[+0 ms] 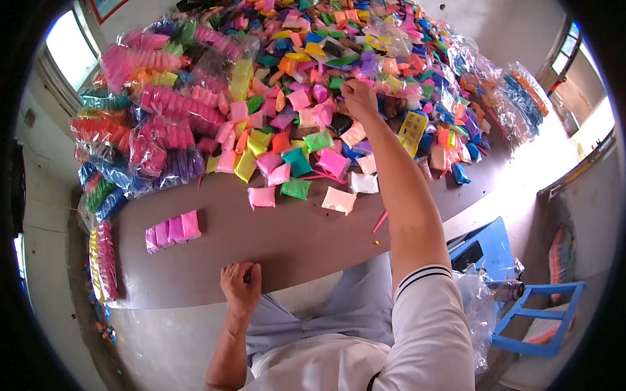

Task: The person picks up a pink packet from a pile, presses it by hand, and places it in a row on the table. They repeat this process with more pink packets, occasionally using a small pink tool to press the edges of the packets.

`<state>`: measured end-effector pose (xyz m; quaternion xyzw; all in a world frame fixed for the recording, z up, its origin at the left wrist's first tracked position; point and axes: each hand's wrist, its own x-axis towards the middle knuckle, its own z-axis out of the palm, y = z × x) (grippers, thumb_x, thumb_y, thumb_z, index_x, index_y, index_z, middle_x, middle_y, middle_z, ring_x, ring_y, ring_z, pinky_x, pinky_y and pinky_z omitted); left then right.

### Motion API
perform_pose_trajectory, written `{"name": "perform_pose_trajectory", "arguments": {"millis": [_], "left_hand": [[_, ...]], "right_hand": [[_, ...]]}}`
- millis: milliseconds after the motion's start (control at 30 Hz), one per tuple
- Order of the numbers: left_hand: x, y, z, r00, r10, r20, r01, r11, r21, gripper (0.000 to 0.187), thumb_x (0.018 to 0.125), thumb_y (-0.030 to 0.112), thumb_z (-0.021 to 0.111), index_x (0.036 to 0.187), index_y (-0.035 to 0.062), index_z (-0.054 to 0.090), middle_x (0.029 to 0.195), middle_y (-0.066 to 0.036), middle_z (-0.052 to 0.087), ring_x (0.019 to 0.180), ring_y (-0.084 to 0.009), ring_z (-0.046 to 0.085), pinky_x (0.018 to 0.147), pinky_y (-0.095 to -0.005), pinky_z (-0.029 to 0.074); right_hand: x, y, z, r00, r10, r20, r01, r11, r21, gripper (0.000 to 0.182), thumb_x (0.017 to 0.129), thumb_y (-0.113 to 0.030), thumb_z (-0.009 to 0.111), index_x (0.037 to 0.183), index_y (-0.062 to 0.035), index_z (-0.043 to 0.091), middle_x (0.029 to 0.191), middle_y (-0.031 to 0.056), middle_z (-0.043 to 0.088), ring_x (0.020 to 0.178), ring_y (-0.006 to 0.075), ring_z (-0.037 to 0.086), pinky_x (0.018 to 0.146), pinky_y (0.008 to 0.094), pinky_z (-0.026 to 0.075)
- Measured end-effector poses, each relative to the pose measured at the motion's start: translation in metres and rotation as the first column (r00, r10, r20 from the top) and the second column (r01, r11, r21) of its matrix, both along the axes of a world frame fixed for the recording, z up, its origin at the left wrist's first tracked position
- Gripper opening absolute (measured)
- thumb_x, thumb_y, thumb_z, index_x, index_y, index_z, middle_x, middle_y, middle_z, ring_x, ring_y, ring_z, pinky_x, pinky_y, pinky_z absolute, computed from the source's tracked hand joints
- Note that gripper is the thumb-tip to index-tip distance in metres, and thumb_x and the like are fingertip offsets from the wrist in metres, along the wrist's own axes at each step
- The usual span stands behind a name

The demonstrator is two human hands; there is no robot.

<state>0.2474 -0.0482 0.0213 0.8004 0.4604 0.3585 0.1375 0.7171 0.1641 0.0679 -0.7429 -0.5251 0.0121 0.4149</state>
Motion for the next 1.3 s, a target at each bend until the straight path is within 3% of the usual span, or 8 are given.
{"name": "perform_pose_trajectory", "arguments": {"millis": [133, 333, 433, 500, 600, 1033, 1200, 1300], "left_hand": [[0.002, 0.0, 0.001, 1.0, 0.014, -0.008, -0.014, 1.0, -0.007, 0.011, 0.081, 0.01, 0.074, 0.076, 0.0094, 0.063, 0.065, -0.003, 0.058, 0.064, -0.0241, 0.056, 0.064, -0.0382, 0.038], [0.0, 0.001, -0.002, 1.0, 0.004, -0.002, -0.004, 1.0, -0.006, 0.012, 0.08, 0.009, 0.073, 0.075, 0.0101, 0.062, 0.065, -0.003, 0.058, 0.063, -0.0241, 0.056, 0.063, -0.0387, 0.037], [0.0, 0.002, -0.002, 1.0, -0.002, 0.015, 0.002, 1.0, -0.019, 0.013, 0.08, 0.01, 0.074, 0.075, 0.01, 0.062, 0.065, -0.003, 0.058, 0.063, -0.0242, 0.056, 0.063, -0.0385, 0.037], [0.0, 0.001, -0.003, 0.998, 0.005, 0.067, -0.004, 1.0, -0.021, 0.013, 0.081, 0.011, 0.074, 0.075, 0.0099, 0.063, 0.065, -0.004, 0.058, 0.063, -0.0242, 0.056, 0.063, -0.0381, 0.038], [-0.002, 0.0, 0.001, 0.995, -0.006, 0.096, 0.012, 0.997, -0.07, 0.013, 0.084, 0.013, 0.073, 0.076, 0.0092, 0.063, 0.066, -0.005, 0.059, 0.063, -0.0245, 0.056, 0.065, -0.0385, 0.038], [-0.011, 0.005, 0.015, 0.963, -0.028, 0.268, 0.158, 0.864, -0.477, 0.036, 0.097, 0.035, 0.059, 0.078, 0.0045, 0.061, 0.068, -0.011, 0.055, 0.066, -0.028, 0.051, 0.07, -0.0403, 0.038], [-0.018, 0.002, 0.0, 0.956, -0.046, 0.289, 0.155, 0.918, -0.364, 0.046, 0.098, 0.043, 0.058, 0.073, 0.0042, 0.053, 0.065, -0.012, 0.049, 0.064, -0.0304, 0.046, 0.069, -0.0399, 0.036], [-0.02, 0.002, -0.002, 0.942, -0.046, 0.333, 0.159, 0.933, -0.322, 0.045, 0.098, 0.04, 0.059, 0.072, 0.0042, 0.052, 0.064, -0.012, 0.049, 0.064, -0.0307, 0.045, 0.068, -0.0399, 0.036]], "right_hand": [[-0.022, 0.021, 0.011, 0.991, -0.061, -0.12, 0.033, 0.975, -0.219, 0.036, 0.087, -0.044, 0.066, 0.094, -0.01, 0.074, 0.09, 0.017, 0.072, 0.09, 0.0358, 0.069, 0.078, 0.0445, 0.053], [-0.022, 0.057, -0.018, 0.989, -0.139, -0.059, 0.126, 0.974, -0.186, 0.034, 0.083, -0.038, 0.072, 0.091, -0.0054, 0.074, 0.098, 0.0153, 0.073, 0.091, 0.031, 0.07, 0.081, 0.0398, 0.053], [-0.009, 0.063, -0.025, 0.998, 0.03, -0.061, -0.016, 0.975, 0.22, 0.033, 0.085, -0.036, 0.072, 0.096, -0.0044, 0.074, 0.095, 0.014, 0.074, 0.089, 0.029, 0.071, 0.077, 0.0409, 0.055], [-0.029, 0.021, 0.015, 0.744, 0.062, -0.666, -0.086, 0.996, -0.003, 0.027, 0.093, -0.028, 0.067, 0.101, -0.0027, 0.071, 0.087, 0.0069, 0.07, 0.079, 0.0155, 0.068, 0.068, 0.0289, 0.054], [-0.045, -0.027, 0.031, 0.57, 0.299, -0.765, -0.265, 0.949, 0.174, 0.021, 0.098, -0.023, 0.063, 0.104, -0.0042, 0.067, 0.083, -0.0002, 0.064, 0.074, 0.0067, 0.062, 0.064, 0.0215, 0.05], [-0.243, -0.211, -0.02, 0.545, 0.668, -0.506, -0.758, 0.651, 0.043, 0.013, 0.097, -0.014, 0.064, 0.101, -0.0017, 0.065, 0.085, 0.0025, 0.065, 0.08, 0.0101, 0.059, 0.071, 0.0264, 0.049], [-0.281, -0.224, -0.041, 0.494, 0.61, -0.619, -0.748, 0.662, 0.055, 0.012, 0.096, -0.01, 0.064, 0.104, -0.0007, 0.065, 0.087, 0.0044, 0.065, 0.081, 0.0096, 0.059, 0.072, 0.0275, 0.049], [-0.291, -0.225, -0.042, 0.267, 0.502, -0.823, -0.732, 0.661, 0.166, 0.023, 0.096, -0.016, 0.067, 0.113, 0.0002, 0.064, 0.094, 0.0015, 0.066, 0.087, 0.0071, 0.059, 0.08, 0.0258, 0.052]]}}
